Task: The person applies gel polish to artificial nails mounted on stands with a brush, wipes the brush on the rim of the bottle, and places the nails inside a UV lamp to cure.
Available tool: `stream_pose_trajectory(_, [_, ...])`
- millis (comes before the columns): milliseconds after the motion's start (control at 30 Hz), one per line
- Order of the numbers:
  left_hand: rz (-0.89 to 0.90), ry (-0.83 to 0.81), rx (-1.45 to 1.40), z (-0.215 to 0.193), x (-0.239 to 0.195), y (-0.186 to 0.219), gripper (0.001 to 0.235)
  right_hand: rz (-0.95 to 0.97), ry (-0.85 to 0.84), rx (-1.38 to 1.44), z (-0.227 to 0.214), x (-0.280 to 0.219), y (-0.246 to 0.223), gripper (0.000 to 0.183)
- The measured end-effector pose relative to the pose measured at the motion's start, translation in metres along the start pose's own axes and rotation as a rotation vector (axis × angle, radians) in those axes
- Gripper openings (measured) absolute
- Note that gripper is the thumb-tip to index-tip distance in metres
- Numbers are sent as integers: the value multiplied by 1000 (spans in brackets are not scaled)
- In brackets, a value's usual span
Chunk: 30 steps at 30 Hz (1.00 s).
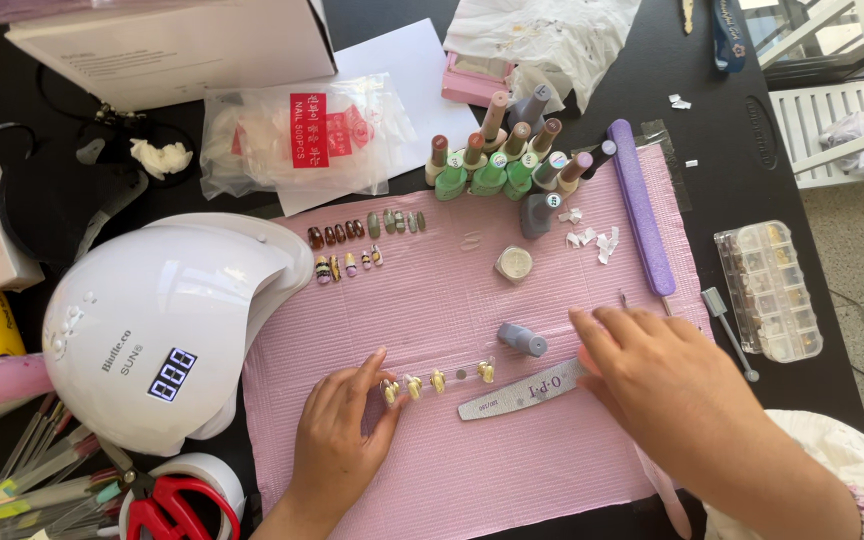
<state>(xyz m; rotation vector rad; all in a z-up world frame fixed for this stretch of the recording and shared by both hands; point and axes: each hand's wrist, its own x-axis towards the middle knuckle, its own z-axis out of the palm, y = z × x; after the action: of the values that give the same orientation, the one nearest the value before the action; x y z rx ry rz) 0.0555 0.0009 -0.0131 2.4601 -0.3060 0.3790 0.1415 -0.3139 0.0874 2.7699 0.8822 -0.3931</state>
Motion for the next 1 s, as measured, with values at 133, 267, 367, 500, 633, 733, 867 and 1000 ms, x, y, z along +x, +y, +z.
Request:
stream_pose_trajectory(133, [-14, 15, -12, 0, 1, 1, 55, -30, 56, -45, 11, -6, -11, 61])
stream_pose_trajectory(267, [-27, -36, -5, 2, 0, -2, 58, -58, 33, -65, 13, -11, -19, 57])
stream_pose_trajectory(367, [-15, -31, 6, 2, 3, -1, 58, -111, 64, -81, 12, -14, -23, 59])
stream_pose_trajectory(500, [-28, -68, 7, -6, 3, 4, 67, -253, 93, -26, -1, -11, -30, 50])
stream_pose_trajectory(633, [-23, -90, 41, -20, 3, 18, 77, -99, 190, -238, -17, -22, -35, 44])
stream_pose_trajectory(733, [20, -3, 13, -37, 6, 40, 67, -187, 414, -68, -44, -24, -41, 31])
stream_pose_trajectory(867, [-359, -33, -981, -57, 23, 75, 52, -373, 698, 78, -64, -16, -73, 29])
stream_pose_trajectory(1000, [-869, -234, -2032, -36, 21, 92, 59, -850, 736, -110, 22, -38, -94, 42])
